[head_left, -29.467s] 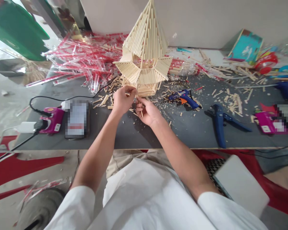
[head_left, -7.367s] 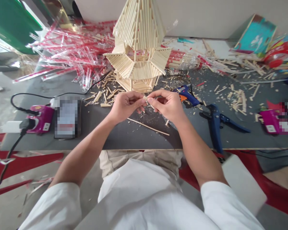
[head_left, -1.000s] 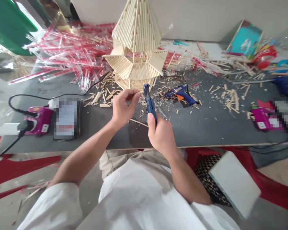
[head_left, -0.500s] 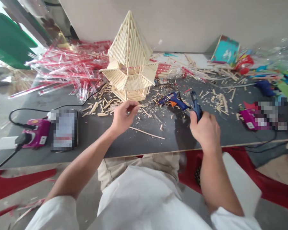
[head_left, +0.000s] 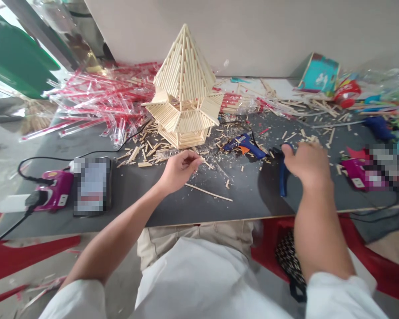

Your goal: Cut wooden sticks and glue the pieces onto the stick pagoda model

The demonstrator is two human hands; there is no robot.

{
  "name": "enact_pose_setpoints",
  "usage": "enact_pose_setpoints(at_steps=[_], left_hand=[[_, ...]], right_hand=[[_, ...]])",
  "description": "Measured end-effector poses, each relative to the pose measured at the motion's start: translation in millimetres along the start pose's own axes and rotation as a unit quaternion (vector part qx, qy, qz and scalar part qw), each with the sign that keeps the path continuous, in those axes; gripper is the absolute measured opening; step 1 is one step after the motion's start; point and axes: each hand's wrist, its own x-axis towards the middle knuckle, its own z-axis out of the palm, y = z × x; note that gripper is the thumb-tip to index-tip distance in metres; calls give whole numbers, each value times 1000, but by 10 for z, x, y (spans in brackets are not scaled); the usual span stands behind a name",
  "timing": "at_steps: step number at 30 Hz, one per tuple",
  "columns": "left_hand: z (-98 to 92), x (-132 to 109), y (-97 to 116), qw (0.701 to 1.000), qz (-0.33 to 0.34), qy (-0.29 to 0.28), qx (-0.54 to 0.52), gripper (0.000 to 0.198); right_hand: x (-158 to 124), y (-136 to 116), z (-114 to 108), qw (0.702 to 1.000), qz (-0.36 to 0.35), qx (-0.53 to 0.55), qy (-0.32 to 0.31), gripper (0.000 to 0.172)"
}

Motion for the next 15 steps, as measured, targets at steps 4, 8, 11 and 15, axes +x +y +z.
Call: enact_pose_setpoints(at_steps=[4, 8, 11, 15], left_hand=[[20, -3, 6, 1000, -9, -6, 0, 30], [20, -5, 4, 1000, -9, -4, -7, 28], [6, -12, 23, 1000, -9, -9, -1, 27], [-18, -21, 94, 1000, -6, -9, 23, 25]], right_hand=[[647, -508, -270, 982, -141, 102, 70, 46], [1375, -1121, -316, 966, -206, 151, 38, 58], [1848, -1473, -223, 963, -224, 148, -5, 66], [2292, -1763, -23, 980, -146, 132, 10, 62]])
